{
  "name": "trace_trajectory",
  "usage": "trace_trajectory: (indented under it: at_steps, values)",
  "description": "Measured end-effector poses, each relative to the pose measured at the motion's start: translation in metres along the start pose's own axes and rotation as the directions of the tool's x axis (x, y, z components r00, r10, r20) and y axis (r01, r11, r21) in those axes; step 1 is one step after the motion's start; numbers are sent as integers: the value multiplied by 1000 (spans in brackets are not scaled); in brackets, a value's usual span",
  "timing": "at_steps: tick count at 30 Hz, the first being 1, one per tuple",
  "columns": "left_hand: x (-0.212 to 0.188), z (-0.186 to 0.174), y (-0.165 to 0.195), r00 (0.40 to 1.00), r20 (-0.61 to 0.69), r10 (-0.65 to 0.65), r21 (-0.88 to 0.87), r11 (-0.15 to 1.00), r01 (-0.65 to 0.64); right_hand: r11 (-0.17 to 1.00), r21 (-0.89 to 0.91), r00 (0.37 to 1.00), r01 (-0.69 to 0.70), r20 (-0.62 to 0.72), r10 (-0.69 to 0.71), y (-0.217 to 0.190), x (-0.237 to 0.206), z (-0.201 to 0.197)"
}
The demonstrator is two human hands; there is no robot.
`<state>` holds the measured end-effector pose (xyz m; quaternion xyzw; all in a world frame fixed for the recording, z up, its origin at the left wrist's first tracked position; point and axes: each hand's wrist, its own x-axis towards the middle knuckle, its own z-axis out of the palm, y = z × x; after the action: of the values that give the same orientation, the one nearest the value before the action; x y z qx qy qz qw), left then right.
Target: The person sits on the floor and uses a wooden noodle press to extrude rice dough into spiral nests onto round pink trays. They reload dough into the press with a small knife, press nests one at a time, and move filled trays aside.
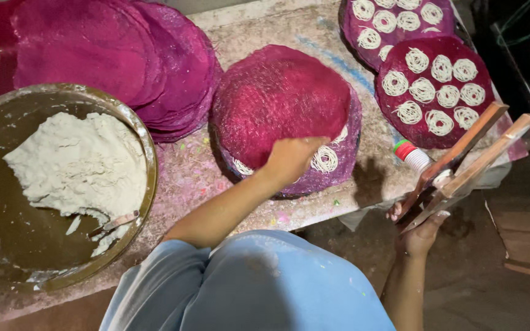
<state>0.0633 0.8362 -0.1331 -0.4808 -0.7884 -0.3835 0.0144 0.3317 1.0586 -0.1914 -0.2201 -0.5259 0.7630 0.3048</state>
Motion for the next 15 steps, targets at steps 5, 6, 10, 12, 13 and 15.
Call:
trace_trajectory:
  at_steps: [5, 6, 10, 12, 13, 15]
  values:
    - [-24, 40, 6, 995, 41, 90, -50, 995, -88, 1000, -5, 1000, 13, -15, -13, -2, -19, 1]
    - [-27, 45, 7, 994, 56, 96, -40, 995, -94, 1000, -20, 1000, 17, -10, -17, -3, -22, 3]
    - [-33, 42, 13, 990, 138, -30, -91, 995, 43, 994, -105, 999, -23, 21, 25, -9, -23, 21]
    - [-28, 26, 6, 990, 127, -61, -140, 987, 79, 978, -203, 992, -39, 108, 62, -16, -13, 37]
    - [-17, 16, 1, 985, 103, -140, -573, 801, 173, 963, -268, 979, -26, 186, 78, -20, -5, 47]
    - [11, -8, -20, 930, 210, -302, -953, 151, 264, 893, -448, 895, -51, 377, 240, -30, 13, 72]
